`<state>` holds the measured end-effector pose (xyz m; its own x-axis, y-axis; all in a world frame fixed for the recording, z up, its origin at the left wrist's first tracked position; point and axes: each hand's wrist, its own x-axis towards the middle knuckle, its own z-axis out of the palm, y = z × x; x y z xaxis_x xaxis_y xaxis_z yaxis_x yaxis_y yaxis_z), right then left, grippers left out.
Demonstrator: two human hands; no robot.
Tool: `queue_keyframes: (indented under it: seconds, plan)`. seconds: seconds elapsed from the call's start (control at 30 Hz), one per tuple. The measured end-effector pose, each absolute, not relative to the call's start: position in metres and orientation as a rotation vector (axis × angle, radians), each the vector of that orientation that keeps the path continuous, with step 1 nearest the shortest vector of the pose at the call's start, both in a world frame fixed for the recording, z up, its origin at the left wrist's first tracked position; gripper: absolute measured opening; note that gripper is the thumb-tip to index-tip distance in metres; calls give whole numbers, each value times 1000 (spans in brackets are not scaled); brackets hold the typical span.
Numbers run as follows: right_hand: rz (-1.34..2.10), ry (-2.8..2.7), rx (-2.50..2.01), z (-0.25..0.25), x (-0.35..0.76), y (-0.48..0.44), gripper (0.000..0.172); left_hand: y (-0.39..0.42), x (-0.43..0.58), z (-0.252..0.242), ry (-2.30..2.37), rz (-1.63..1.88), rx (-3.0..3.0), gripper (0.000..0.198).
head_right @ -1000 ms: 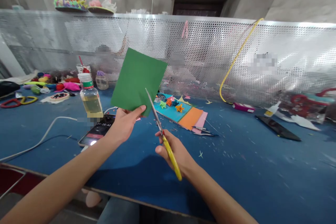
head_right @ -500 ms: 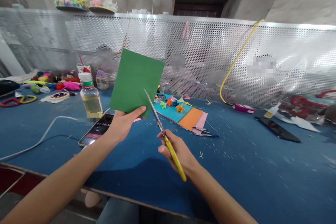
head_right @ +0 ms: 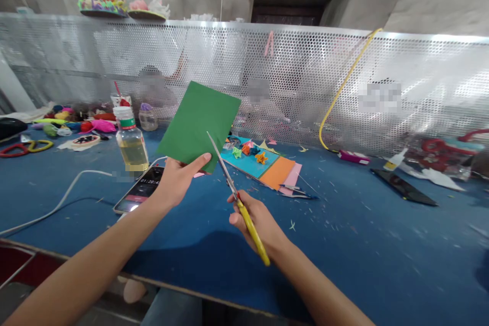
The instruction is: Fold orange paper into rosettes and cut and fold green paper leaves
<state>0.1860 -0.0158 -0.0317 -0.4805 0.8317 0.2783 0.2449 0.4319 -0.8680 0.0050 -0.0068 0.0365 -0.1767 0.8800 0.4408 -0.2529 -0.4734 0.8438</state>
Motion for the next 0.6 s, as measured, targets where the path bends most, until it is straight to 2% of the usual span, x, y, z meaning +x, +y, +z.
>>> queue_keyframes:
  seconds: [0.3, 0.37, 0.53, 0.6]
  plan:
    - [991, -1972, -908, -23, 191, -14, 67, 5, -17, 44, 779, 1923, 1202, 14]
    - [974, -1982, -914, -23, 195, -10, 67, 7, -26, 46, 842, 1820, 1250, 17]
    - [958, -1967, -957, -23, 208, 0, 66, 6, -39, 46, 975, 1300, 1401, 28]
    - [952, -1948, -966, -22, 211, 2, 67, 4, -38, 45, 974, 1242, 1409, 27]
